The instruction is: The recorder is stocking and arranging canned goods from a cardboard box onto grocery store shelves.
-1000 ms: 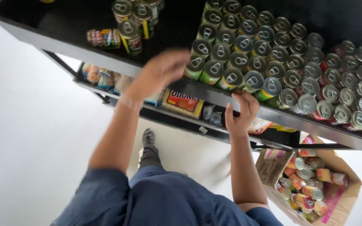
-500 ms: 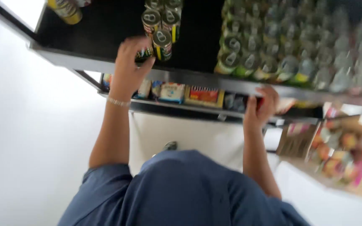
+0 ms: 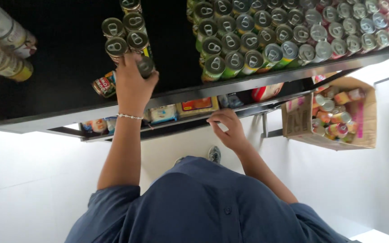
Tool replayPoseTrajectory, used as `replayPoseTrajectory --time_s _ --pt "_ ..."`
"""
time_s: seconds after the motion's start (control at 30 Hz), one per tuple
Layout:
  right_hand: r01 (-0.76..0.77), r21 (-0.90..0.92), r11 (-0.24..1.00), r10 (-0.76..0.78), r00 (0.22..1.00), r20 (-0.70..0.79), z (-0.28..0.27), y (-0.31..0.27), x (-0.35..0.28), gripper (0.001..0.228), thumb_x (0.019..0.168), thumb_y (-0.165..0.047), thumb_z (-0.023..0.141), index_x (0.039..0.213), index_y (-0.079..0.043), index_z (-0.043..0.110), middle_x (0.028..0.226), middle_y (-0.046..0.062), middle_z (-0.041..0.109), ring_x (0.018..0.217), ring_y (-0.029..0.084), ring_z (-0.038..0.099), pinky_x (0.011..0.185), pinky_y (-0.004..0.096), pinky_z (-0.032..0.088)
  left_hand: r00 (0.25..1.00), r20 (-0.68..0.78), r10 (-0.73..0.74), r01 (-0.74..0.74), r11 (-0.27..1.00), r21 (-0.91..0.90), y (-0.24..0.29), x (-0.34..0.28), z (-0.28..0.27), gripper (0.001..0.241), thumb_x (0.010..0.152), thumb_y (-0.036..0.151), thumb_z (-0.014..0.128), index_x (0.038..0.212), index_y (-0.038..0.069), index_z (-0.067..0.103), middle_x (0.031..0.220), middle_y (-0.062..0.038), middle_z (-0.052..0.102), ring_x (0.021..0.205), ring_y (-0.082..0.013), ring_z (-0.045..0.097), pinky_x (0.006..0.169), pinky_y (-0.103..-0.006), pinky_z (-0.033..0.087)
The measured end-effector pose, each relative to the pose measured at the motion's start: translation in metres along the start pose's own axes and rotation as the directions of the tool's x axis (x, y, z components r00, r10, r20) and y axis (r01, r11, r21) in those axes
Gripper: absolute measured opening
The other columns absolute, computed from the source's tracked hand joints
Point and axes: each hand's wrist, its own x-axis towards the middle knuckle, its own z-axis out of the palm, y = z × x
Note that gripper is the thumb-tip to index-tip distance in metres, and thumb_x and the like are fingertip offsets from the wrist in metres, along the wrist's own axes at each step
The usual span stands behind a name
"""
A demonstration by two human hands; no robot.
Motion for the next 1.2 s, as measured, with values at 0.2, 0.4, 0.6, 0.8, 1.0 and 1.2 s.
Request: replayPoseTrajectory --time_s 0.2,0.4,0.6,0.8,1.0,1.2 --pt "-0.099 0.053 0.994 0.101 0.994 -0.037 -0.016 0.032 -0.024 0.013 0.089 0.0 0.07 0.101 -0.005 0.072 0.106 0.01 0.073 0.103 0.026 0.068 0.09 0.037 0.054 0.988 0.119 0.094 -0.085 0.994 -0.073 0.049 -0.006 0.037 0.062 0.08 0.021 0.088 0.131 0.005 0.055 0.119 -0.02 0.059 0.106 -0.0412 0.062 0.092 -0.048 0.055" --pt "-0.162 0.104 0.981 0.166 0.986 -0.029 -0.031 0.039 -0.028 0.013 0.091 0.001 0.071 0.102 -0.005 0.073 0.106 0.009 0.073 0.102 0.026 0.07 0.089 0.035 0.055 0.981 0.19 0.034 -0.034 0.999 -0.001 0.083 -0.005 0.052 0.058 0.078 0.024 0.086 0.129 0.015 0.061 0.12 -0.02 0.059 0.106 -0.0414 0.062 0.081 -0.0467 0.056" --pt "-0.184 0.081 0.98 0.186 0.982 -0.016 -0.037 0.059 -0.051 0.014 0.09 0.001 0.07 0.103 -0.005 0.072 0.105 0.009 0.073 0.099 0.026 0.07 0.087 0.036 0.056 0.99 0.128 -0.054 0.025 0.976 0.217 0.052 -0.004 0.014 0.067 0.065 0.022 0.086 0.13 0.025 0.071 0.128 -0.014 0.06 0.114 -0.0363 0.06 0.086 -0.0482 0.056" --pt "-0.272 0.051 0.961 0.274 0.961 -0.045 -0.027 0.057 -0.07 0.014 0.091 -0.001 0.069 0.103 -0.007 0.073 0.104 0.008 0.073 0.1 0.027 0.07 0.089 0.039 0.055 0.997 -0.012 0.08 -0.07 0.925 0.374 0.019 -0.007 -0.02 0.059 0.079 0.022 0.084 0.137 0.013 0.073 0.134 -0.018 0.055 0.125 -0.0438 0.045 0.102 -0.055 0.038" --pt "-0.22 0.013 0.975 0.221 0.973 -0.072 -0.039 0.041 -0.073 0.017 0.089 -0.003 0.069 0.106 -0.007 0.072 0.105 0.01 0.072 0.101 0.032 0.066 0.089 0.044 0.052 0.847 0.139 0.512 -0.439 0.824 -0.359 0.111 -0.044 0.056 0.015 0.094 0.008 0.073 0.107 0.015 0.073 0.123 -0.009 0.06 0.121 -0.0339 0.053 0.106 -0.0512 0.039" --pt "-0.365 -0.049 0.93 0.346 0.913 -0.218 -0.116 0.051 -0.136 0.017 0.087 -0.003 0.071 0.104 -0.005 0.069 0.104 0.011 0.07 0.098 0.033 0.065 0.087 0.043 0.051 0.336 0.307 0.891 -0.357 0.422 -0.833 0.215 -0.078 0.171 0.022 0.083 0.007 0.072 0.105 0.009 0.071 0.12 -0.01 0.064 0.117 -0.0319 0.06 0.103 -0.0465 0.046"
